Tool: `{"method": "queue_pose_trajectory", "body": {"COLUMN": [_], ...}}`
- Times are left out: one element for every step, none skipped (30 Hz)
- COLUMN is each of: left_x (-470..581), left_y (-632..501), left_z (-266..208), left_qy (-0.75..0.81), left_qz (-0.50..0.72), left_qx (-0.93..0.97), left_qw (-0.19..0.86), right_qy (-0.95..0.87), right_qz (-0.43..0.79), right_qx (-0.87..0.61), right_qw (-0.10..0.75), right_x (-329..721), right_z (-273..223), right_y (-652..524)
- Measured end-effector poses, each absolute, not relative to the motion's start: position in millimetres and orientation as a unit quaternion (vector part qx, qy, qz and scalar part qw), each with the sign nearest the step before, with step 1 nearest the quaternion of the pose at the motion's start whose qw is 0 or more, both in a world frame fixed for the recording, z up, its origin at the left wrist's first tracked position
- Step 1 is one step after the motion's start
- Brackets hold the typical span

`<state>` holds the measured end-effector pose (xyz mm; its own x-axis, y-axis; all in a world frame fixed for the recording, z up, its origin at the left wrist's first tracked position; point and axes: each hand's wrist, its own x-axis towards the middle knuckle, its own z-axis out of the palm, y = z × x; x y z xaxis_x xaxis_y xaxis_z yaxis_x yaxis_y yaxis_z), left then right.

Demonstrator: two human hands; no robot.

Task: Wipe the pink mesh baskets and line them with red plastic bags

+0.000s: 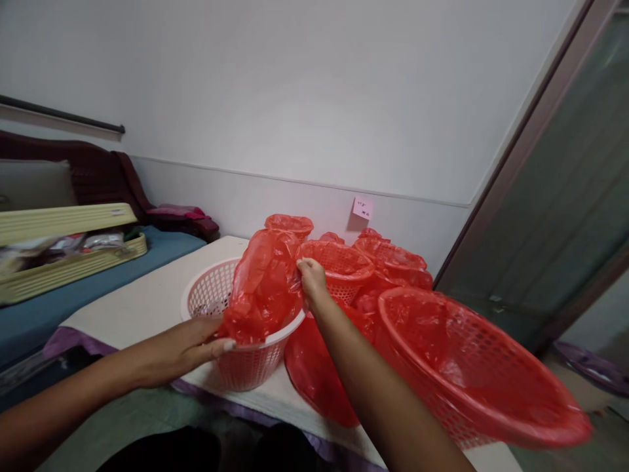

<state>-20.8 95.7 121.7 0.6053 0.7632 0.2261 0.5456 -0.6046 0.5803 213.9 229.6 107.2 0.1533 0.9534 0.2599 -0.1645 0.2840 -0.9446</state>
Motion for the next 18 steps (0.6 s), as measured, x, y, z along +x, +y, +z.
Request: {"method": "queue_pose_trajectory", "body": {"left_x": [-24,-27,-30,-33,-35,-35,-35,-33,-31,-28,-25,-22,-20,-19,-19,-19,-20,-22], "left_y": [98,101,104,107,109,111,113,115,117,119,122,126,130,135,139,143,145,146], "left_z": [125,127,130,132,134,135,136,137,137,136,134,131,128,124,120,117,113,110], "left_qy": [0.395,0.420,0.450,0.476,0.493,0.498,0.488,0.464,0.427,0.387,0.351,0.328,0.321,0.328,0.344,0.362,0.380,0.396], "left_qz": [0.250,0.283,0.331,0.384,0.431,0.464,0.479,0.474,0.452,0.417,0.373,0.323,0.276,0.238,0.211,0.198,0.198,0.207], "left_qx": [0.836,0.796,0.748,0.705,0.675,0.668,0.686,0.724,0.773,0.820,0.859,0.888,0.906,0.914,0.915,0.911,0.904,0.894], "left_qw": [0.287,0.331,0.358,0.360,0.339,0.302,0.250,0.188,0.126,0.071,0.026,-0.003,-0.017,-0.017,-0.008,0.004,0.012,0.015], "right_qy": [-0.483,-0.485,-0.489,-0.494,-0.500,-0.507,-0.515,-0.523,-0.530,-0.537,-0.542,-0.547,-0.551,-0.553,-0.554,-0.552,-0.549,-0.544], "right_qz": [0.438,0.438,0.438,0.436,0.434,0.431,0.427,0.422,0.417,0.412,0.407,0.404,0.401,0.398,0.395,0.390,0.384,0.375], "right_qx": [-0.411,-0.411,-0.411,-0.410,-0.409,-0.409,-0.409,-0.410,-0.411,-0.412,-0.413,-0.413,-0.412,-0.410,-0.407,-0.404,-0.402,-0.400], "right_qw": [0.637,0.635,0.633,0.631,0.628,0.624,0.620,0.617,0.613,0.610,0.608,0.606,0.606,0.606,0.610,0.616,0.625,0.636], "right_x": [213,212,211,210,209,208,208,207,206,206,205,205,205,205,205,206,207,208], "right_z": [102,98,95,92,90,88,87,87,87,87,86,86,87,87,87,87,86,86], "right_y": [231,233,234,236,237,238,239,240,240,240,240,240,239,238,237,237,236,235]}}
